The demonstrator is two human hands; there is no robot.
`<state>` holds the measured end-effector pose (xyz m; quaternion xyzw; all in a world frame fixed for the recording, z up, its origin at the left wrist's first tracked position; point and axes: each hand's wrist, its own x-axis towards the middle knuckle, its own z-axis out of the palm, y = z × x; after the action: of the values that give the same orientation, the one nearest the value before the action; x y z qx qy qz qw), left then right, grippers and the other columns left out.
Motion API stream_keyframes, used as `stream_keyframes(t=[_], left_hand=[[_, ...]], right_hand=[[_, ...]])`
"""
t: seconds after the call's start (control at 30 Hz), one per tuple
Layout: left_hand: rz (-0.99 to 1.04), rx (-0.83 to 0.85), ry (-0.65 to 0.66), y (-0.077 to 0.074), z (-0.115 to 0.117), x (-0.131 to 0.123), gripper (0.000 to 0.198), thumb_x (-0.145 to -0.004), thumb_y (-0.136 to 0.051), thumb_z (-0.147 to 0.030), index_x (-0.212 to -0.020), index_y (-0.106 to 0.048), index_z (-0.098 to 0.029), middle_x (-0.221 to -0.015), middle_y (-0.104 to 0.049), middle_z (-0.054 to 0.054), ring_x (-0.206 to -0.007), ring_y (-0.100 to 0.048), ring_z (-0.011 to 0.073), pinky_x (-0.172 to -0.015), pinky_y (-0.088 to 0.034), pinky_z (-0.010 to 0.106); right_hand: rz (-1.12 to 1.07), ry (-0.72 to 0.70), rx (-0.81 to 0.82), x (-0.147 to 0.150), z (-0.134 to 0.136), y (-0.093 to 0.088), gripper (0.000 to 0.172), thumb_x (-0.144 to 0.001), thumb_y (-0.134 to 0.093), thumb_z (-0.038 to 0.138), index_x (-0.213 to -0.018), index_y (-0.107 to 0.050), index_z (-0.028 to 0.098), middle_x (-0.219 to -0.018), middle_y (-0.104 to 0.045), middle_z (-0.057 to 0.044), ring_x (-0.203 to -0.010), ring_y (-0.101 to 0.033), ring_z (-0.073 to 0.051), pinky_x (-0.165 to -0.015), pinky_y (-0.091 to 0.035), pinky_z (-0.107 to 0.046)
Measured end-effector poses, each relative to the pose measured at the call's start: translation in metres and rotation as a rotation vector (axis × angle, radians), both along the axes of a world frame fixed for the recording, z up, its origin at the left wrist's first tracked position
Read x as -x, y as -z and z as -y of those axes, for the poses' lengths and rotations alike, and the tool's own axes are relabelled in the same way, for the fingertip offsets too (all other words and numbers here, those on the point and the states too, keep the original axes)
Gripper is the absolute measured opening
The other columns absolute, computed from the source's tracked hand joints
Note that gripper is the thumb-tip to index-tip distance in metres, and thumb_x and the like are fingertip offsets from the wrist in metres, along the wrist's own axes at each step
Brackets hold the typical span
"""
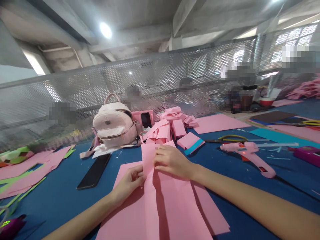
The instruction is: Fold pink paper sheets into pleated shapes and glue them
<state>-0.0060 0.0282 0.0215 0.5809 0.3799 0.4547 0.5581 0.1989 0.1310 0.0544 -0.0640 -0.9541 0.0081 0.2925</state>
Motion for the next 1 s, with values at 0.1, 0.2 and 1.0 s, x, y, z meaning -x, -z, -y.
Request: stream_keyframes(t=[0.1,0.2,1.0], left_hand=[[-0.013,-0.023,-0.014,0.002,0.001,0.000,0.038,-0.087,-0.070,-0.045,-0.110,-0.071,-0.015,-0.083,-0.067,0.006,-0.069,-0.056,0.0145,-0.061,-0.038,0.023],[-0.019,-0.035,-0.018,0.004,0.001,0.001,0.038,-0.088,-0.069,-0.044,-0.111,-0.070,-0.014,-0.079,-0.064,0.005,-0.064,-0.052,0.0123,-0.058,-0.036,0.023],[0.080,-0.139,0.018,0.002,0.006,-0.008,0.044,-0.094,-0.063,-0.026,-0.138,-0.058,-0.020,-0.124,-0.068,0.015,-0.105,-0.067,0.0250,-0.074,-0.048,0.027]], right_hand=[[-0.080,-0.035,-0.135,-0.002,-0.004,0.002,0.020,-0.100,-0.058,0.030,-0.085,-0.067,0.019,-0.084,-0.066,-0.004,-0.082,-0.055,-0.018,-0.077,-0.043,-0.031],[-0.152,-0.060,-0.329,-0.004,-0.007,0.006,0.018,-0.100,-0.056,0.024,-0.086,-0.066,0.019,-0.079,-0.066,-0.003,-0.076,-0.054,-0.017,-0.073,-0.043,-0.031],[-0.120,-0.198,-0.605,-0.002,0.009,0.005,0.018,-0.099,-0.050,0.008,-0.094,-0.066,0.015,-0.075,-0.065,0.000,-0.072,-0.054,-0.013,-0.065,-0.042,-0.029]])
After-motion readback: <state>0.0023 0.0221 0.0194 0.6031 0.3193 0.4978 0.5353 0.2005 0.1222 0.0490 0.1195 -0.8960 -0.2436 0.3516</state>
